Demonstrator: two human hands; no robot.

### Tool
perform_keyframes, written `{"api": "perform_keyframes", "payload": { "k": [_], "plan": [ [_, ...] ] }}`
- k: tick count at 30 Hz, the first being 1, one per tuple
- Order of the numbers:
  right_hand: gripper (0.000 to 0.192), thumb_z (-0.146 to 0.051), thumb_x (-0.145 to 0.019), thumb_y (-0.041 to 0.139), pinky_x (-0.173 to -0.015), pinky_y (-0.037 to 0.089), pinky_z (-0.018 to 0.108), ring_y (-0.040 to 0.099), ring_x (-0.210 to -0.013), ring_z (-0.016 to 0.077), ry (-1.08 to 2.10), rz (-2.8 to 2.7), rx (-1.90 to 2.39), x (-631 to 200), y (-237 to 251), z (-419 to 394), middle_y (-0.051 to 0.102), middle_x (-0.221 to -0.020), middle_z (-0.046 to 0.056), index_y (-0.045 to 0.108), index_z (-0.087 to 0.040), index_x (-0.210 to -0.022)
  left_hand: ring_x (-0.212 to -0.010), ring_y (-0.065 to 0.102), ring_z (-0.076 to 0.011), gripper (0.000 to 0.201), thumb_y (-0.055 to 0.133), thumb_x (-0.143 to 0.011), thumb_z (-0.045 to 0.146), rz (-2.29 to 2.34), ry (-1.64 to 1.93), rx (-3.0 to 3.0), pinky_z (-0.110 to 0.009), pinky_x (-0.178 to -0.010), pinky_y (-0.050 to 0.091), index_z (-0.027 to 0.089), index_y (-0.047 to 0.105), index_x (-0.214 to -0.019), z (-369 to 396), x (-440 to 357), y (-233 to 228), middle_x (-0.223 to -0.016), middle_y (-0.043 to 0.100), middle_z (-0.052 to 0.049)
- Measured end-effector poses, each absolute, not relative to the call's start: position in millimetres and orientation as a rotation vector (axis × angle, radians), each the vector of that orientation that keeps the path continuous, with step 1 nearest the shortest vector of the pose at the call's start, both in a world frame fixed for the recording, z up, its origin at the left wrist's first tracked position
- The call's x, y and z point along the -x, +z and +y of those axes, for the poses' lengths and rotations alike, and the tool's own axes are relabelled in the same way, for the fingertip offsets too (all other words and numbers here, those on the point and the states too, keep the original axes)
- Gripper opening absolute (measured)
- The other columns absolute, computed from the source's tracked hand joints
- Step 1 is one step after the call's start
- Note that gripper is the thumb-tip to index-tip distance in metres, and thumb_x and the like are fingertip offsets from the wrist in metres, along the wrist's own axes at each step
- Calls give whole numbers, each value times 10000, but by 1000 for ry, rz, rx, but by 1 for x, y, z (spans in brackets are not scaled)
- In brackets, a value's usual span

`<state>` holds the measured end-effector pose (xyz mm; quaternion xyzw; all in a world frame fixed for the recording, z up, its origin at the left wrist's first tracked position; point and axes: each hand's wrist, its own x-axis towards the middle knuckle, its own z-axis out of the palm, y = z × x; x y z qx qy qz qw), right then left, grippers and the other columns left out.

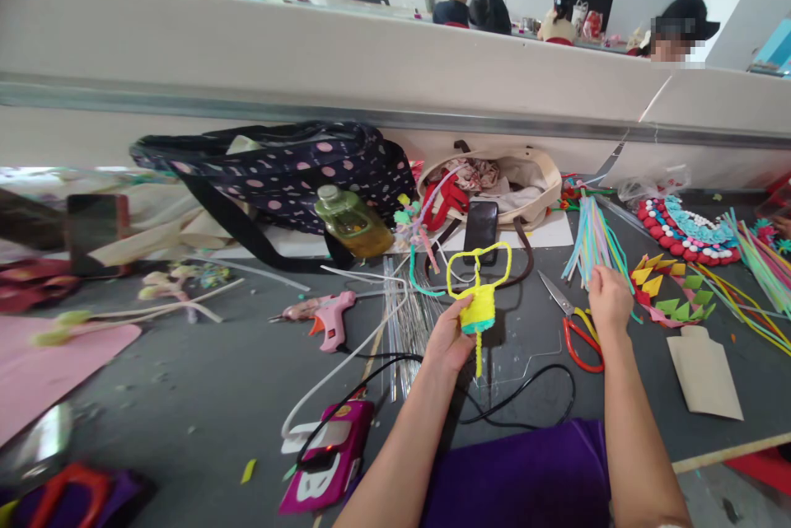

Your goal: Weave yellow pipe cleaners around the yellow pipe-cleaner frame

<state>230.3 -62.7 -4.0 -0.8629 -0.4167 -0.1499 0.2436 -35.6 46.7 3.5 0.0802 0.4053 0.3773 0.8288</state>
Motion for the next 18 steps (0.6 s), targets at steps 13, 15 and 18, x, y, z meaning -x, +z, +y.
{"api": "perform_keyframes", "payload": {
  "k": [13, 15, 18],
  "plan": [
    [357, -272, -885, 451, -737, 483, 442, 651, -913, 345, -171, -804, 2922, -284, -1, -56, 658, -1018, 243, 642, -92, -1127, -644, 684, -137, 150, 562, -824, 84, 857, 782, -172, -223, -579, 566, 98, 601, -968, 47, 37, 6, -803, 698, -66],
    [347, -261, -887, 442, -753, 488, 457, 657, -927, 354, -132, -781, 2941, -287, 1, -51, 666, -1003, 254, 664, -83, -1085, -634, 680, -133, 141, 554, -831, 85, 861, 782, -175, -221, -570, 564, 99, 600, -963, 48, 37, 7, -794, 695, -63],
    [329, -233, -872, 439, -780, 486, 453, 662, -943, 346, -64, -775, 2944, -292, 5, -48, 677, -984, 251, 697, -90, -1018, -629, 678, -131, 143, 545, -837, 85, 854, 784, -167, -222, -569, 564, 93, 602, -968, 48, 37, 8, -788, 693, -60]
  ]
}}
